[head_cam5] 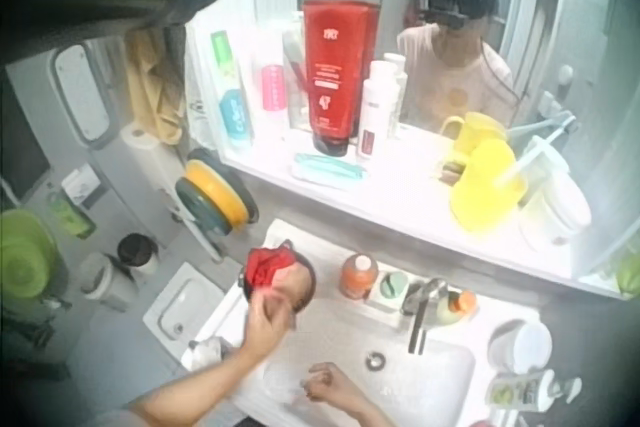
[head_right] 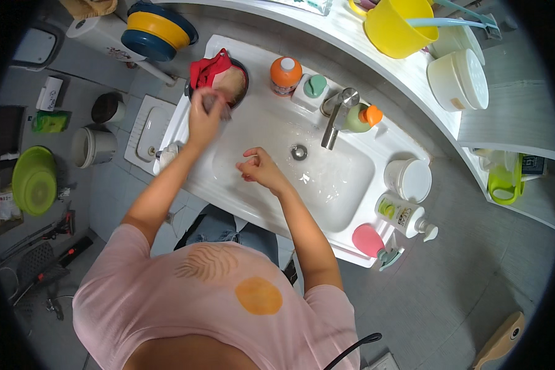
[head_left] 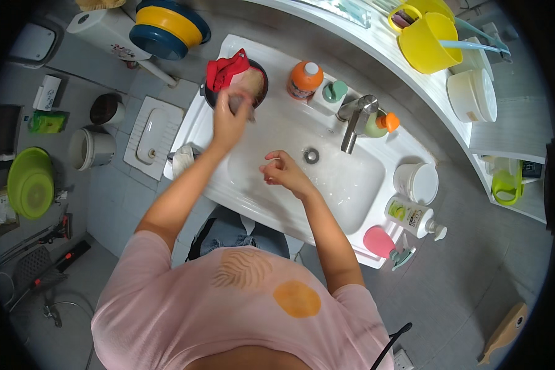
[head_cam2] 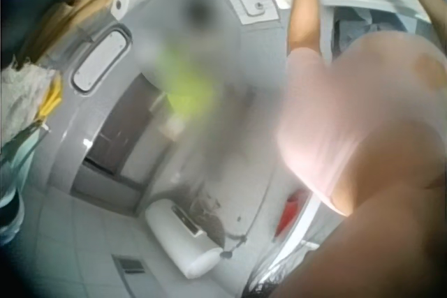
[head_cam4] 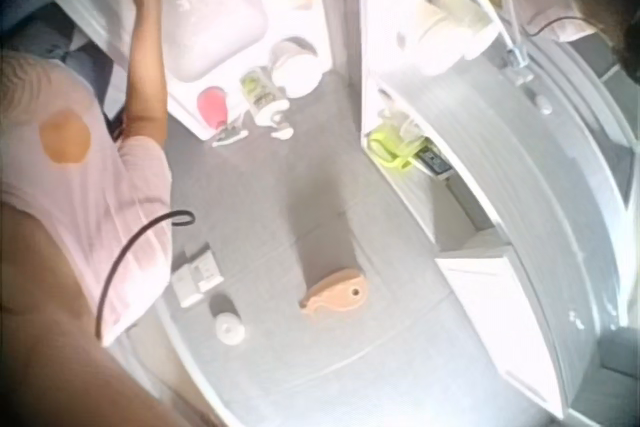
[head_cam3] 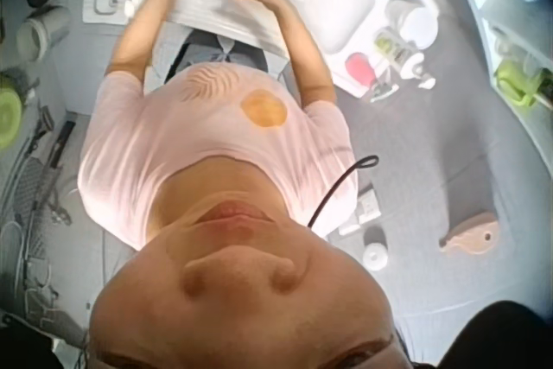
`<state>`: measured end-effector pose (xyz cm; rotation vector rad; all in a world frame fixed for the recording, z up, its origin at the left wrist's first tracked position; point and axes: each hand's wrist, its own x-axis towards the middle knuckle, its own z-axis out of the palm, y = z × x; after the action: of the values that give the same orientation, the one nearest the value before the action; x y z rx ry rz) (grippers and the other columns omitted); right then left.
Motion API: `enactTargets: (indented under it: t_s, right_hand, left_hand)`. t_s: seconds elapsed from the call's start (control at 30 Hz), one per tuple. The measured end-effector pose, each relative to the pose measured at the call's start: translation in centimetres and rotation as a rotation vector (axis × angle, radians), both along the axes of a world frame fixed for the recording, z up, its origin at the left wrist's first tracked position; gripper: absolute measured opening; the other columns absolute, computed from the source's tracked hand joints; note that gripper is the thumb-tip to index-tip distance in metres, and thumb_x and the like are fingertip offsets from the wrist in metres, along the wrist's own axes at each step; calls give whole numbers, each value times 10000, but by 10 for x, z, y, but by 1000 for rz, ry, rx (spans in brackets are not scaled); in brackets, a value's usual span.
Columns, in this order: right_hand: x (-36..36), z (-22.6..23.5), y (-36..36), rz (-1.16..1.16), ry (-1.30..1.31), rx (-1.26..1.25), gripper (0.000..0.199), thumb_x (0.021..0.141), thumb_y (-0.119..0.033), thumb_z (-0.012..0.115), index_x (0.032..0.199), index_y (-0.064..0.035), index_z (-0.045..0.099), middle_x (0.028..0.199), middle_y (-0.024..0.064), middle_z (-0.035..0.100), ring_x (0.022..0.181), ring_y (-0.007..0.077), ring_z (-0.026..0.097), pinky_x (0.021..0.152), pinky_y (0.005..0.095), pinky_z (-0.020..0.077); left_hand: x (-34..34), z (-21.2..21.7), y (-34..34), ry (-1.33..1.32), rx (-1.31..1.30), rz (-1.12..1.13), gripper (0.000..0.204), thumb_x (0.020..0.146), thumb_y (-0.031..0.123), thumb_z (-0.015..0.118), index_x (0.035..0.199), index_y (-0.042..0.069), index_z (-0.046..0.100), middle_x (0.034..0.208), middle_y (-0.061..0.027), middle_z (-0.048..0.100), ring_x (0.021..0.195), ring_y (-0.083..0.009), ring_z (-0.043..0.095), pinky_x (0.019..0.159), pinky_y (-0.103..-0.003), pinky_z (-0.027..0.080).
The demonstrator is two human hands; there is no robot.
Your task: The person washes several small pieces of clothing by hand in a white utility sink. They scrub and rinse a white cloth, a grey cloth, and a red cloth with a cartoon face, squeezing out water after each item. The person also removes and cleans the sink drain stopper during the process.
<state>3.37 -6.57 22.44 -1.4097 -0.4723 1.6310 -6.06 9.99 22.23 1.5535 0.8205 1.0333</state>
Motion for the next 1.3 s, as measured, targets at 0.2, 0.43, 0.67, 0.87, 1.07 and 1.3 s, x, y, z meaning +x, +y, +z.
enactTargets:
  t_s: [0.2, 0.43, 0.67, 0.87, 1.07, 1.3]
  right_hand:
    - [-3, -12, -13, -157, 72, -132, 109, 840, -147, 524, 878, -47, 503, 732, 19, 518, 649, 109, 533, 600, 229, 452]
    - [-8, -14, -33, -248, 108, -174, 76, 852, -124, 493, 870, -53, 514, 731, 13, 520, 647, 109, 535, 607, 225, 448]
    - [1, -14, -43, -238, -90, -88, 107, 835, -109, 506, 880, -15, 530, 721, 45, 552, 644, 113, 545, 606, 226, 451]
    - [-4, -26, -50, -294, -43, -208, 107, 836, -124, 519, 869, -23, 536, 708, 39, 544, 632, 115, 541, 598, 222, 450]
    - [-45, -20, -11, -16, -45, -104, 72, 841, -120, 504, 852, -52, 526, 722, 20, 538, 656, 106, 546, 604, 219, 446]
    - [-66, -17, 3, 88, -29, -58, 67, 835, -111, 505, 833, -45, 518, 695, 21, 540, 636, 103, 541, 590, 221, 433]
  left_hand:
    - [1, -40, 63, 332, 264, -219, 185, 776, 38, 538, 960, 23, 551, 928, -124, 540, 918, -259, 533, 760, -327, 434]
    - [5, -55, 70, 1000, 498, -466, 385, 659, -79, 462, 1013, 28, 570, 936, -156, 544, 882, -334, 537, 795, -350, 435]
    - [-45, 6, 101, 573, 124, -373, 326, 730, 4, 532, 1053, 35, 556, 848, -73, 597, 768, -160, 561, 697, -266, 452]
    - [-165, 58, 35, 872, 111, -448, 549, 646, 196, 727, 1123, 46, 500, 1060, -142, 511, 952, -243, 506, 787, -326, 435]
    - [-191, 21, -53, 1145, 446, -105, 671, 572, 167, 757, 1161, 60, 454, 1160, -185, 428, 1078, -341, 429, 873, -394, 396]
    - [-218, -11, -37, 789, 128, -55, 487, 632, 119, 722, 1053, 19, 498, 1065, -183, 492, 1000, -296, 496, 820, -364, 427]
